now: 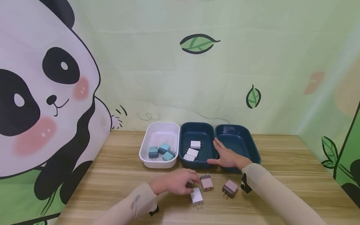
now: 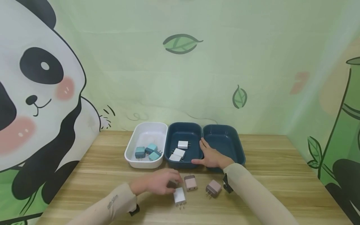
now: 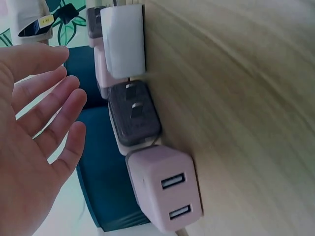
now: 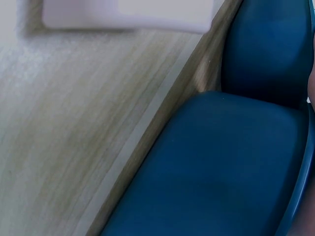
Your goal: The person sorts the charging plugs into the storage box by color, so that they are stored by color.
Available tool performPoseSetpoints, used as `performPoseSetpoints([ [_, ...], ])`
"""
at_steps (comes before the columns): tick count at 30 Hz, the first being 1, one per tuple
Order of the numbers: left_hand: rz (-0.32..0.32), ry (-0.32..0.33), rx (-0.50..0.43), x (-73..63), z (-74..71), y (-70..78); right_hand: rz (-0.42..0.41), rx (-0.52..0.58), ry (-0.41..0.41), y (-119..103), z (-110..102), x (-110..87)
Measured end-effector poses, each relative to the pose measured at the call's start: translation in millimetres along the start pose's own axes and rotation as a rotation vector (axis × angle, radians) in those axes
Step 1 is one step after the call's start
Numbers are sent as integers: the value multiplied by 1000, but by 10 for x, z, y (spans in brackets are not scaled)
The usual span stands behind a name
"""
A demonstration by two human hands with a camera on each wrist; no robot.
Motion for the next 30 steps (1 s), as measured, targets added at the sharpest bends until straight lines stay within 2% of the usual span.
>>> performPoseSetpoints([
  [7, 12, -36, -18, -8, 58, 52, 7, -2, 1, 1, -3, 5],
  [16, 69, -21, 68, 4, 160, 85, 5, 2, -8, -21, -19, -17],
  [30, 21, -91, 95, 27, 213, 99, 7, 6, -4, -27, -11, -19],
])
Point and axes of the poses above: each hand's wrist, its own x-axis towards the middle knuckle, its own z-axis out of the palm, y = z × x, the point moved 1 cm from there along x, towards the middle knuckle
